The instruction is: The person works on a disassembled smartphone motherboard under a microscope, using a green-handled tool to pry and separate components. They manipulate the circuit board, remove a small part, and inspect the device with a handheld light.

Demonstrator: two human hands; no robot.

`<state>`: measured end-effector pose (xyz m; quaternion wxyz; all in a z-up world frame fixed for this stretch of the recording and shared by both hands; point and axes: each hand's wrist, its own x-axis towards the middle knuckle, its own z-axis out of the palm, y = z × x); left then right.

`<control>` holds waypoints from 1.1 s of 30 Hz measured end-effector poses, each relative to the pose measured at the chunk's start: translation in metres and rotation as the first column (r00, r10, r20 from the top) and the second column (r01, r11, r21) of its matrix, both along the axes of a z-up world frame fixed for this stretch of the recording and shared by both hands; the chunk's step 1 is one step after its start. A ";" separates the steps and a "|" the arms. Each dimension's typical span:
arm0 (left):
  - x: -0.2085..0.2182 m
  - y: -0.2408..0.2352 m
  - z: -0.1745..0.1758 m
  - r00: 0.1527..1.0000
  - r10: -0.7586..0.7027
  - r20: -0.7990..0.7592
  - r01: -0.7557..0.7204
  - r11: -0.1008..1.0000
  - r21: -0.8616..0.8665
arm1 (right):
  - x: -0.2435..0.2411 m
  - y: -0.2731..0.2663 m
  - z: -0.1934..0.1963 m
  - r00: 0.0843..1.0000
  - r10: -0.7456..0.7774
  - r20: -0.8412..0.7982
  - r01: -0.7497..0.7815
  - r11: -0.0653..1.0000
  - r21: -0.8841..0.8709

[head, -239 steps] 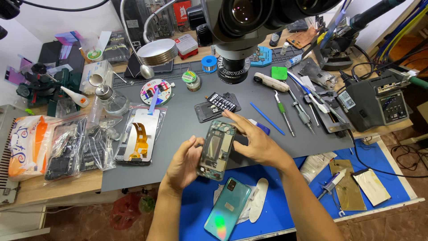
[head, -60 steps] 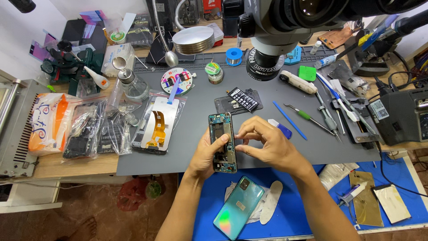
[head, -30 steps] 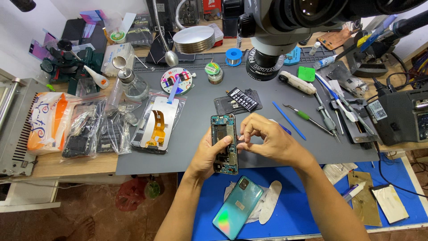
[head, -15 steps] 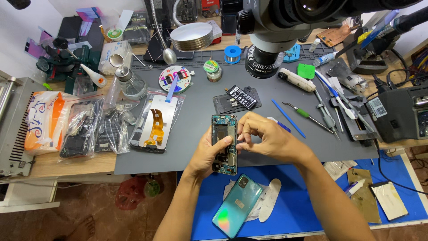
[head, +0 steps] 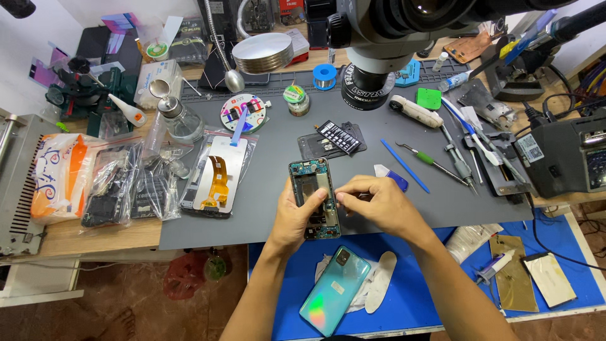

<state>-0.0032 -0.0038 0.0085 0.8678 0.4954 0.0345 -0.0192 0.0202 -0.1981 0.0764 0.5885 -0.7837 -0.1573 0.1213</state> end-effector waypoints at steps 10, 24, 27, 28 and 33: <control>0.003 0.000 -0.014 0.999 -0.022 0.028 0.021 0.999 0.025 | 0.004 0.002 -0.001 0.992 -0.005 -0.130 0.002 1.000 -0.026; 0.002 -0.008 -0.009 0.998 0.012 0.056 -0.017 0.996 0.091 | 0.007 0.001 -0.017 0.991 -0.094 -0.095 0.080 0.987 -0.138; -0.002 -0.014 0.003 0.998 0.054 0.037 -0.059 0.990 0.129 | 0.000 0.008 -0.014 0.981 -0.175 0.086 0.191 0.953 -0.236; -0.003 -0.016 0.005 0.999 0.040 0.037 -0.044 0.990 0.130 | -0.002 0.008 -0.014 0.978 -0.190 0.086 0.205 0.950 -0.236; -0.003 -0.021 0.005 0.996 0.089 0.032 -0.093 0.979 0.182 | -0.008 0.010 -0.017 0.934 -0.224 0.279 0.291 0.929 -0.228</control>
